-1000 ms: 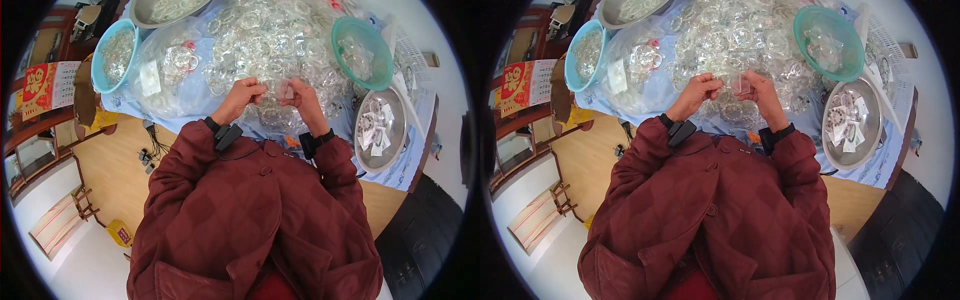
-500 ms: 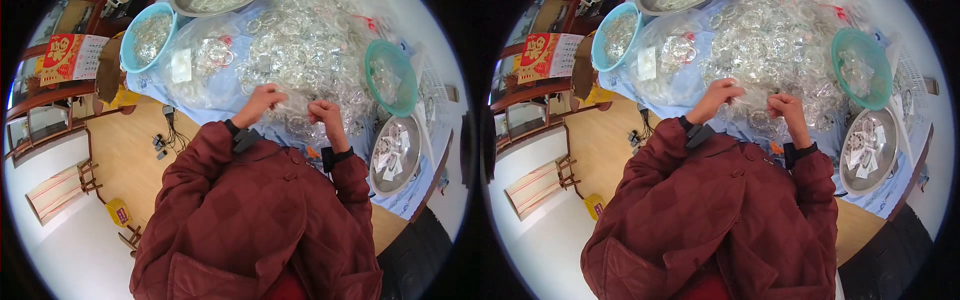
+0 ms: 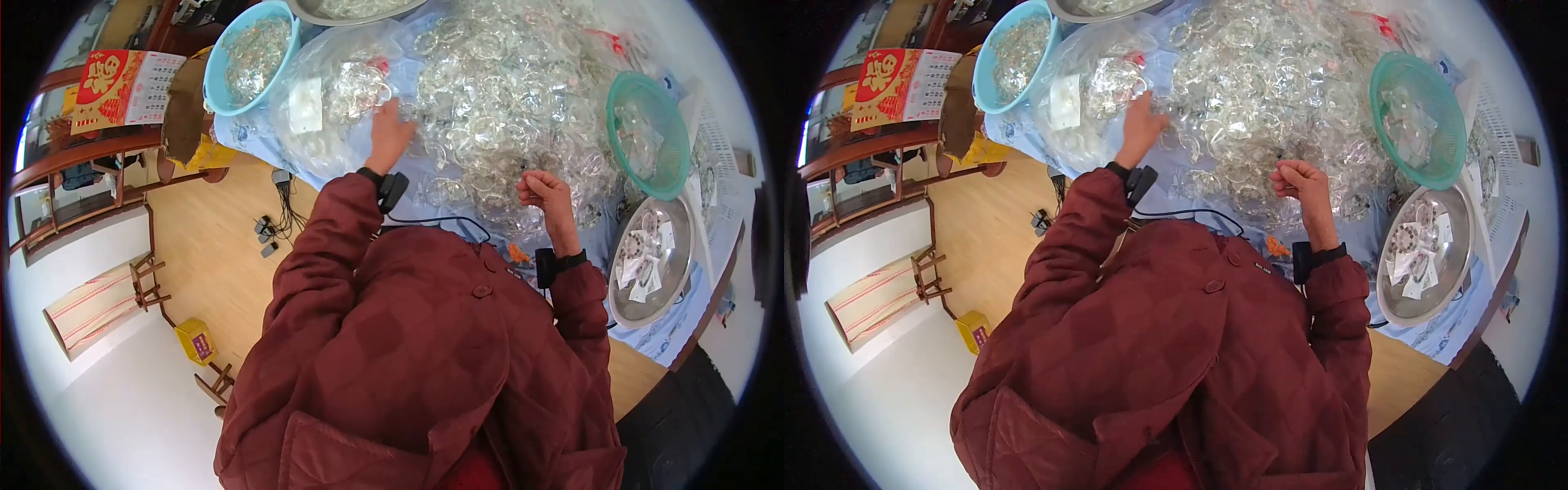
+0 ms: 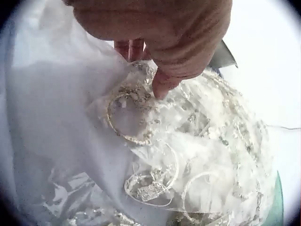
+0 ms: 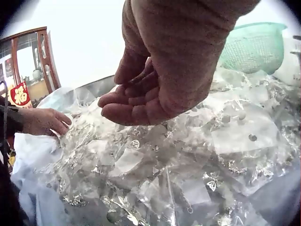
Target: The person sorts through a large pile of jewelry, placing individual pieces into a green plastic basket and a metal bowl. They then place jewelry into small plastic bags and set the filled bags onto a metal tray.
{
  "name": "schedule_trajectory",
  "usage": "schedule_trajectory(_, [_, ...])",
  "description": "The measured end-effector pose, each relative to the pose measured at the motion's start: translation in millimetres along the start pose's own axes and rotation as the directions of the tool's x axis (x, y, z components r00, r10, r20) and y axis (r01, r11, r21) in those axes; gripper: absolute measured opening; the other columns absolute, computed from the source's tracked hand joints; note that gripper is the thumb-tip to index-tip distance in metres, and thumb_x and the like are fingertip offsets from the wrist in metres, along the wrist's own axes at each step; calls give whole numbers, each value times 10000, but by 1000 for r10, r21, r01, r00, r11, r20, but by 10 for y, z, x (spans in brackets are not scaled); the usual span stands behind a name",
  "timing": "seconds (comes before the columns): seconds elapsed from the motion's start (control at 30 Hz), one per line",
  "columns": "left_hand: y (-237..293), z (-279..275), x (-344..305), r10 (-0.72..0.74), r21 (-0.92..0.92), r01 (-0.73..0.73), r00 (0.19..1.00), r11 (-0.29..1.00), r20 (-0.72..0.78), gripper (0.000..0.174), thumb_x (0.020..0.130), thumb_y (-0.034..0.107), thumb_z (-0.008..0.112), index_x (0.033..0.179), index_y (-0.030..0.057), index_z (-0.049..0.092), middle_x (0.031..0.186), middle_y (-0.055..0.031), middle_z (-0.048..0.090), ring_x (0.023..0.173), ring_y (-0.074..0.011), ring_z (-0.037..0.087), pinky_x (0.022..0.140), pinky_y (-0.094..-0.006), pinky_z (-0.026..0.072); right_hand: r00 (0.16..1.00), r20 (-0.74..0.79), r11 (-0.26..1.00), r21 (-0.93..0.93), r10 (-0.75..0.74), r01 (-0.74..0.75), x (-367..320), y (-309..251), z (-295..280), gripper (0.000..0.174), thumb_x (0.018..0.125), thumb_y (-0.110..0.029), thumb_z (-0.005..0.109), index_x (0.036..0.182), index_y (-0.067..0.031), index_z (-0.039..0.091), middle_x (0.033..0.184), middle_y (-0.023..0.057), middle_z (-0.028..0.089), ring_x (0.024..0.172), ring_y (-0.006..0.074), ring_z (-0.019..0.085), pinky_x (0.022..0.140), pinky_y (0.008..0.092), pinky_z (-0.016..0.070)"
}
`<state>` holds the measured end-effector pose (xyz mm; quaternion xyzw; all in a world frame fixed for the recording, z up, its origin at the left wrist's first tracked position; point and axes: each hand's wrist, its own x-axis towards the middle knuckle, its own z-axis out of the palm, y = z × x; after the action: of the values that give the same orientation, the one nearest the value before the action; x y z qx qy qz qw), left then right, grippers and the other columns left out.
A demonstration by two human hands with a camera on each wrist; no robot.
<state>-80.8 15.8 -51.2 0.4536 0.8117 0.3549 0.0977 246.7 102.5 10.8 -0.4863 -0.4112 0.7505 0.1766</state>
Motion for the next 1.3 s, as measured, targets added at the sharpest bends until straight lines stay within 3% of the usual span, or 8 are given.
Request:
schedule_trajectory(0.07, [43,60,43,138,237,-135,990,962,5,530,655,154,649,1146,21,502,1030,-232,540,860,-358,535,764,-420,445,1000,10,1000,6,8,-8,13,2,0,200,845,-157,578,985,-17,606,803,73,651,634,111,605,585,234,509])
schedule_trajectory(0.5, [-31,13,360,-38,295,-34,971,955,236,396,616,139,633,986,32,543,924,-229,534,874,-382,511,744,-437,429,995,92,997,-60,-36,42,134,-300,261,208,844,-167,574,982,-15,608,815,64,649,645,104,600,590,231,499])
schedule_trajectory(0.6, [-1,206,447,25,-23,-26,999,999,-38,420,609,172,663,985,30,541,876,-202,570,839,-370,540,718,-439,442,994,99,998,-47,-39,43,158,-313,269,198,841,-154,567,975,-16,616,807,64,652,639,113,599,582,241,498])
schedule_trajectory(0.77, [307,411,820,-210,-175,195,975,965,-69,384,607,185,696,922,9,564,797,-181,597,757,-385,557,672,-444,448,993,106,996,-75,-49,57,122,-374,279,213,847,-171,564,978,-8,608,820,62,649,650,111,600,595,239,496])
schedule_trajectory(0.9, [314,413,881,-106,-204,156,966,966,235,275,652,176,710,837,9,593,697,-115,597,603,-287,551,570,-369,444,995,78,997,-48,-59,63,73,-399,288,205,849,-169,559,963,-7,612,811,63,649,661,117,603,601,249,498])
schedule_trajectory(1.0, [698,85,728,-166,-563,622,738,545,654,141,718,126,684,789,29,610,685,-33,578,565,-140,498,536,-261,403,994,73,996,-33,-81,84,171,-385,252,283,857,-199,560,1057,1,572,891,82,638,720,140,609,632,261,500])
schedule_trajectory(1.13, [1211,-235,393,-155,-632,645,742,431,652,72,768,89,651,815,53,610,686,28,537,572,-53,435,536,-198,365,990,50,978,169,-130,120,141,-612,489,390,867,-233,558,1175,-2,496,1004,99,608,785,159,603,666,269,496])
schedule_trajectory(1.3, [1308,-305,238,-71,-691,666,733,282,677,96,784,65,631,874,48,600,696,28,537,579,-64,453,561,-208,383,981,100,979,142,-164,149,245,-682,626,479,876,-264,548,1256,-5,413,1089,110,573,810,173,595,680,272,491])
